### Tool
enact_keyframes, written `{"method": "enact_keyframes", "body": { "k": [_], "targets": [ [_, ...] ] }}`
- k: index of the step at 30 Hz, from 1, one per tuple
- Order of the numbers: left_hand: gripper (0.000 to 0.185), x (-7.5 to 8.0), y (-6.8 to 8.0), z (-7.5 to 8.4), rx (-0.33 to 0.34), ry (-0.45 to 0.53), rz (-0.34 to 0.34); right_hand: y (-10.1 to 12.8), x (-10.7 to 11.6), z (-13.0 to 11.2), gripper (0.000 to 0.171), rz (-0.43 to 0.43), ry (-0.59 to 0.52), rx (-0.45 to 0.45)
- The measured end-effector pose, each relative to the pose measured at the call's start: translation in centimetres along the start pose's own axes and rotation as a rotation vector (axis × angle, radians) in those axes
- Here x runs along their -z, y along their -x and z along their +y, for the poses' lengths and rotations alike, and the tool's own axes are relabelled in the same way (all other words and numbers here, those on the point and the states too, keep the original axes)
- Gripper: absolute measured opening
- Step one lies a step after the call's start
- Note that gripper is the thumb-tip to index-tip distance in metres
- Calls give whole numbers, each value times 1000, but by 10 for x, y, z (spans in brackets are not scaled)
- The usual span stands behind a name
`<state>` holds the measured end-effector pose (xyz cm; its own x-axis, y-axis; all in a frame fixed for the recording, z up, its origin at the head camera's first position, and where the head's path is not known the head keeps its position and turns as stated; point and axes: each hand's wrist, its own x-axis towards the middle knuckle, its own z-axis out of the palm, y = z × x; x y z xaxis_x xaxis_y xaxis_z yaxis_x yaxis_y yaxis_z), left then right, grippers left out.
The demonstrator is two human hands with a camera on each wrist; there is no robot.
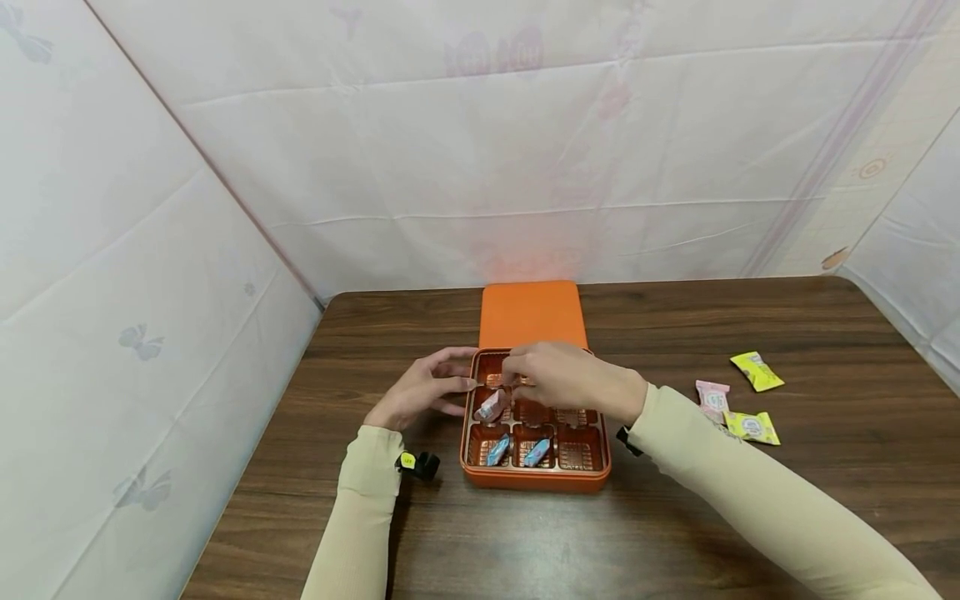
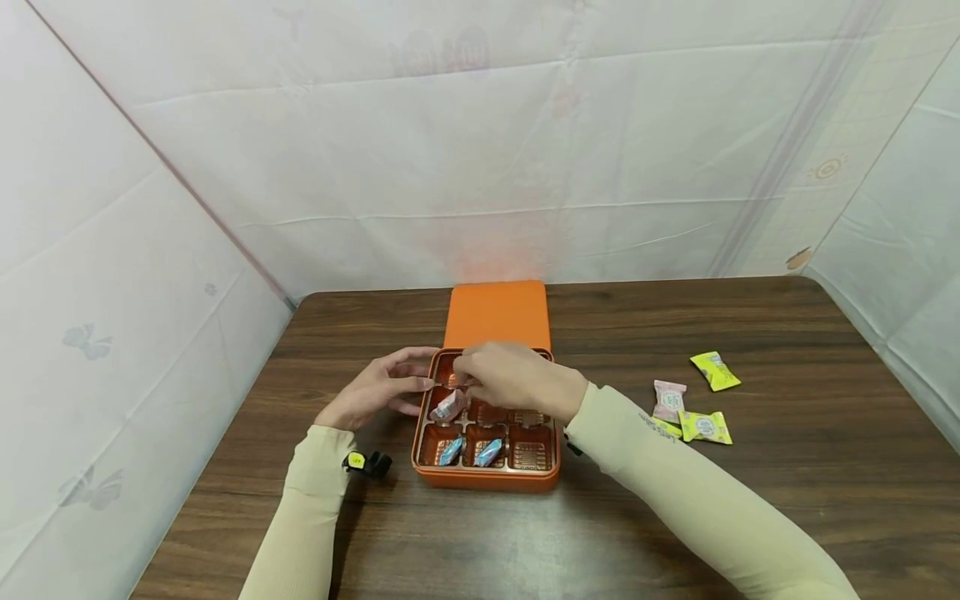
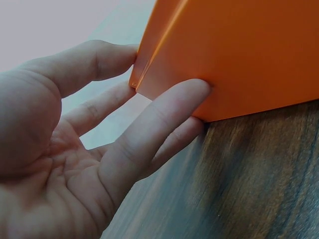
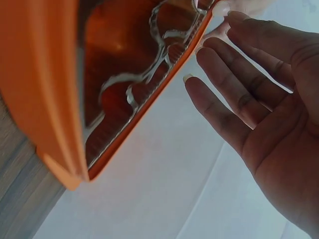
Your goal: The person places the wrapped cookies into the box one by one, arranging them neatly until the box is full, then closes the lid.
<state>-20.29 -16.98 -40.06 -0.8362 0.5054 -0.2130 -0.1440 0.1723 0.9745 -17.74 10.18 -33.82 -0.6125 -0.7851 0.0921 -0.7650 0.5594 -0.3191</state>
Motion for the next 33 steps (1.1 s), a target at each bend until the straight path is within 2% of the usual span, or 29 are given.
{"method": "enact_keyframes", "body": {
  "k": [9,19,24,33],
  "targets": [
    [55,-1,0,0,5,-5,14,23,8,15,12,69,-4,-37],
    [55,0,0,0,7,0,18,55,15,36,19,100,-44,-147],
    [55,0,1,0,11,-4,20,68,18,43,17,115,-52,-192],
    [56,0,0,0,16,-2,24,90,22,58,16,161,-53,-219]
  ]
}}
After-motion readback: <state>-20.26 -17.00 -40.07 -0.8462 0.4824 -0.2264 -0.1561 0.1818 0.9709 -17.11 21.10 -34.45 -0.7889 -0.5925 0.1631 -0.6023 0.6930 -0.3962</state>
